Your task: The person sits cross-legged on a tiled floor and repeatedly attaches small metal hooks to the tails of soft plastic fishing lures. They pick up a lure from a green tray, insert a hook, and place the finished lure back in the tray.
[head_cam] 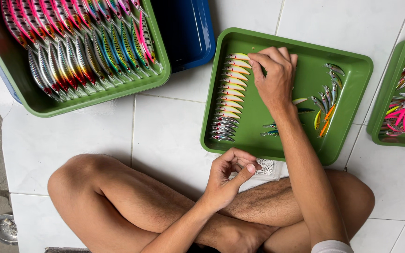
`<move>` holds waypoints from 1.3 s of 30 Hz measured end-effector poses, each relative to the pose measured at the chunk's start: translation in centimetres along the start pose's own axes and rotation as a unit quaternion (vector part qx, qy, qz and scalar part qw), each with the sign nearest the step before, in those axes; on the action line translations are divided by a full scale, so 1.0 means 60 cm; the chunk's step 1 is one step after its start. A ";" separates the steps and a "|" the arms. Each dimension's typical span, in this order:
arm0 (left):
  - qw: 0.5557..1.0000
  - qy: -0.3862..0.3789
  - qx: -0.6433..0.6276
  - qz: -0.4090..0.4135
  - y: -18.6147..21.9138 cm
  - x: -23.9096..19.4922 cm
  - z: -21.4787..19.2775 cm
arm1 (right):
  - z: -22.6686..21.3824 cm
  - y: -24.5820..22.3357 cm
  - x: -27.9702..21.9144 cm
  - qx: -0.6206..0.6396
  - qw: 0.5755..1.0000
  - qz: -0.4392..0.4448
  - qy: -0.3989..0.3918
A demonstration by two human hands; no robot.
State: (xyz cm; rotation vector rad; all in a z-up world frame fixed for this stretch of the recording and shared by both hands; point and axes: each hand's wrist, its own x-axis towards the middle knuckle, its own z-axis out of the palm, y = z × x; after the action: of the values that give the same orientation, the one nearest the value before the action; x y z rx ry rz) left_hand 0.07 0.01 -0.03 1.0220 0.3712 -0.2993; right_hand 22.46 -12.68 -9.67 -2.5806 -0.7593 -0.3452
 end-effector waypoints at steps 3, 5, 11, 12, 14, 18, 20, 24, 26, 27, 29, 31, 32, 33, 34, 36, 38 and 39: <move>1.000 0.001 0.000 -0.008 -0.005 0.000 0.000 | 0.000 0.000 -0.002 0.000 1.000 0.000 0.002; 1.000 0.001 0.003 -0.008 -0.003 0.001 0.000 | -0.001 0.000 -0.002 0.003 1.000 0.001 0.001; 1.000 0.001 0.003 -0.012 -0.006 0.002 0.000 | -0.003 -0.002 -0.002 0.004 1.000 -0.003 0.001; 1.000 0.001 0.001 -0.014 -0.007 0.002 0.000 | -0.004 -0.002 -0.001 0.004 1.000 -0.005 -0.002; 1.000 0.003 0.001 -0.011 -0.007 0.003 0.000 | -0.017 -0.005 0.001 0.006 1.000 -0.002 0.000; 1.000 0.012 0.002 -0.014 -0.004 0.003 0.000 | -0.064 0.011 -0.004 0.036 0.999 0.016 0.012; 1.000 0.006 -0.010 -0.004 -0.028 0.006 -0.002 | -0.112 0.015 -0.015 0.060 0.996 0.055 -0.024; 1.000 0.010 -0.023 0.003 -0.047 0.010 0.000 | -0.165 0.027 -0.056 0.053 0.975 0.111 -0.186; 1.000 0.012 -0.015 0.009 -0.052 0.008 0.006 | -0.187 0.005 -0.067 0.037 0.967 0.116 -0.225; 1.000 0.017 -0.007 0.020 -0.052 0.011 0.007 | -0.195 -0.006 -0.067 0.023 0.958 0.115 -0.262; 0.999 0.017 0.003 0.030 -0.063 0.012 0.004 | -0.175 0.003 -0.087 0.010 0.964 0.100 -0.247; 0.999 0.015 0.014 0.048 -0.071 0.013 0.003 | -0.166 0.001 -0.097 -0.005 0.970 0.080 -0.227; 0.998 0.024 0.022 0.050 -0.074 0.013 0.002 | -0.165 -0.006 -0.099 -0.016 0.973 0.068 -0.218; 0.998 0.034 0.032 0.051 -0.077 0.012 -0.001 | -0.161 -0.013 -0.104 -0.024 0.976 0.057 -0.210; 0.997 0.033 0.035 0.061 -0.070 0.029 -0.005 | -0.164 -0.021 -0.094 -0.026 0.978 0.052 -0.201; 0.991 0.081 0.071 0.083 -0.075 0.028 -0.010 | -0.176 -0.049 -0.116 0.147 0.977 0.047 -0.148; 0.985 0.101 0.083 0.112 -0.062 0.018 -0.009 | -0.214 -0.121 -0.145 0.191 0.969 0.071 -0.138; 0.978 0.124 0.094 0.138 -0.053 0.016 -0.009 | -0.233 -0.156 -0.156 0.238 0.958 0.095 -0.131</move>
State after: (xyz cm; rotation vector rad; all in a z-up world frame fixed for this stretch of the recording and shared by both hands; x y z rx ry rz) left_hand -0.45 -1.15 -3.13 1.2867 0.4264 0.0459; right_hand 7.92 -16.31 2.44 -2.2297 -0.5852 0.2214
